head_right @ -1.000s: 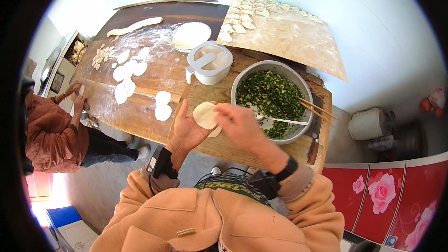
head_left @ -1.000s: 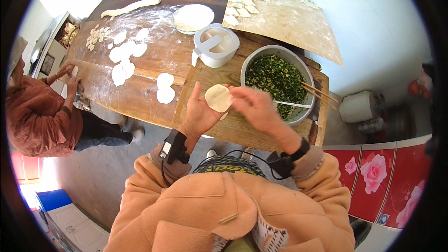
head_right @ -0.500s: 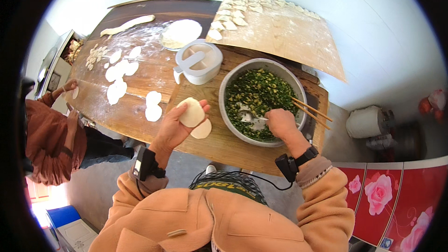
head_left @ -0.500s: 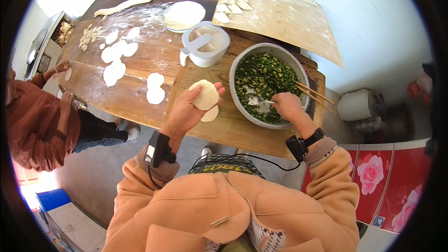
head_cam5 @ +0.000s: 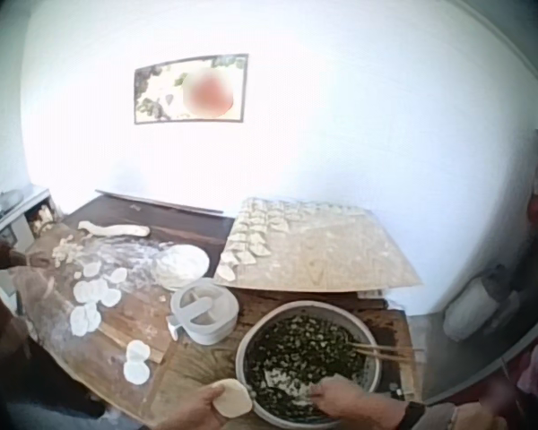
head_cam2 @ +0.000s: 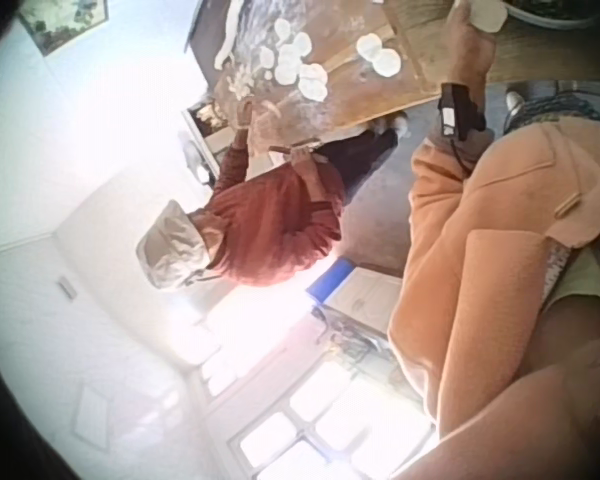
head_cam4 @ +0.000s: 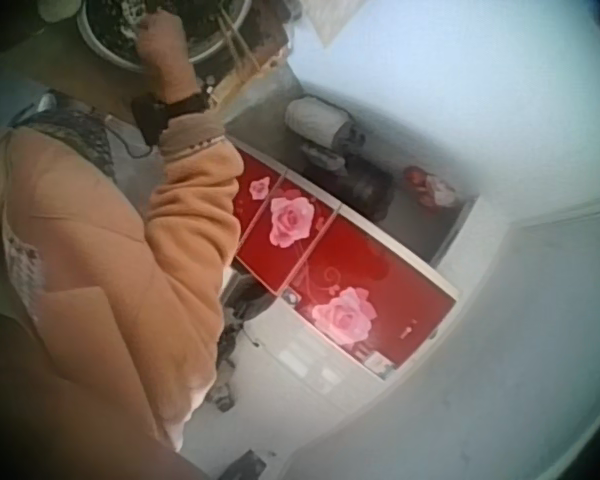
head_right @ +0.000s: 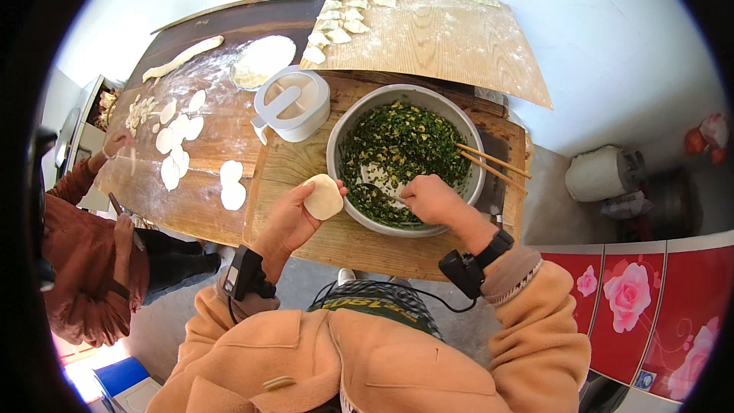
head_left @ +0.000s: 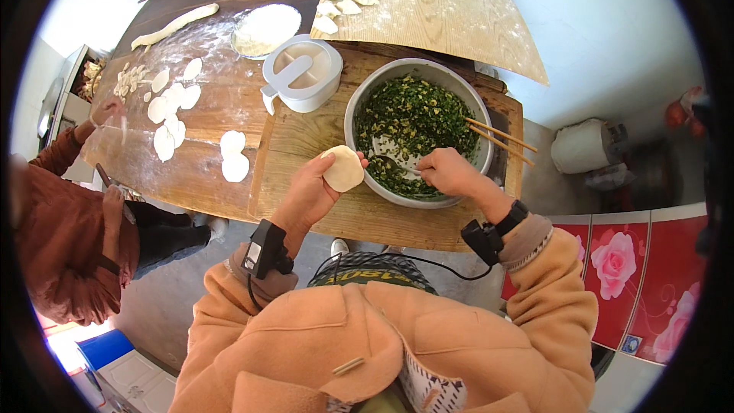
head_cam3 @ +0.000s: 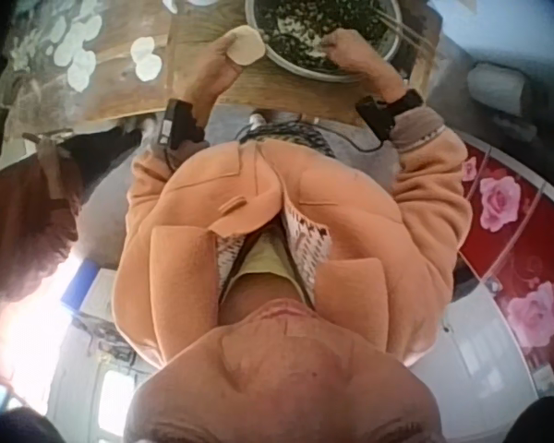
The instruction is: The person repeatedly scoops green vegetable filling onto round dough wrappers, folds and seals them into dumplings, and places them on a floured wooden board. Another person rolls dough in the background.
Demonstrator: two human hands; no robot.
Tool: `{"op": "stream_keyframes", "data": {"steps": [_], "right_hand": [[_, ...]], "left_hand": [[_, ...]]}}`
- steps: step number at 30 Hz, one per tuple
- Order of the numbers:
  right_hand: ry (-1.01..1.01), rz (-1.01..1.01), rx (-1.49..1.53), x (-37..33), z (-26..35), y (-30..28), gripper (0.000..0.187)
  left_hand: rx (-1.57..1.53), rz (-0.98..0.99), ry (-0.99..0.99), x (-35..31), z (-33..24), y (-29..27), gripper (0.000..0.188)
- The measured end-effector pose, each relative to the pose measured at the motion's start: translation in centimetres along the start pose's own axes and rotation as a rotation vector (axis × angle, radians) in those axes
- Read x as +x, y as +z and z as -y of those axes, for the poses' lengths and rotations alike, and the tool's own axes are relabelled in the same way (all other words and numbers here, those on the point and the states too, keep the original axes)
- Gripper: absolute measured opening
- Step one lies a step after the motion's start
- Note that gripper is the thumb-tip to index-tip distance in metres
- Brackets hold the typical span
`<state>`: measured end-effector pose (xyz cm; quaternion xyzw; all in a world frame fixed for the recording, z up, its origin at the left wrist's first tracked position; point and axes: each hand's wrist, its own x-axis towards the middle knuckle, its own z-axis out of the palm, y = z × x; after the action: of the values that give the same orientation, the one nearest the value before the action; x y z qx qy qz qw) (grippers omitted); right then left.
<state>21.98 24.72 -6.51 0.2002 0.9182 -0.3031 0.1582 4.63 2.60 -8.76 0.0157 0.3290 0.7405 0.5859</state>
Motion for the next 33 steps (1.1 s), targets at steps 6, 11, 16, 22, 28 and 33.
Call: {"op": "stream_keyframes", "data": {"steps": [6,11,16,22,28,33], "right_hand": [[0.255,0.154,0.609,-1.4,0.2,-3.1,0.019],[0.177,0.021,0.688,-4.0,1.0,-4.4,0.02],[0.098,-0.15,0.91,-5.0,2.2,-2.4,0.035],[-0.013,-0.686,0.373,-4.4,3.2,2.0,0.036],[-0.024,-0.688,-0.261,-5.4,5.1,4.4,0.05],[-0.077,-0.789,-0.279,-6.7,4.9,3.3,0.05]], "left_hand": [[0.12,-0.11,0.103,1.0,-0.4,1.2,0.033],[0.097,-0.106,0.14,3.5,-0.6,2.9,0.032],[0.006,-0.175,0.126,6.7,1.2,5.3,0.035],[-0.106,-0.112,0.147,8.1,3.1,7.2,0.036],[-0.335,-0.134,0.057,9.3,4.0,7.5,0.04],[-0.317,-0.161,0.053,8.7,3.7,7.9,0.043]]}}
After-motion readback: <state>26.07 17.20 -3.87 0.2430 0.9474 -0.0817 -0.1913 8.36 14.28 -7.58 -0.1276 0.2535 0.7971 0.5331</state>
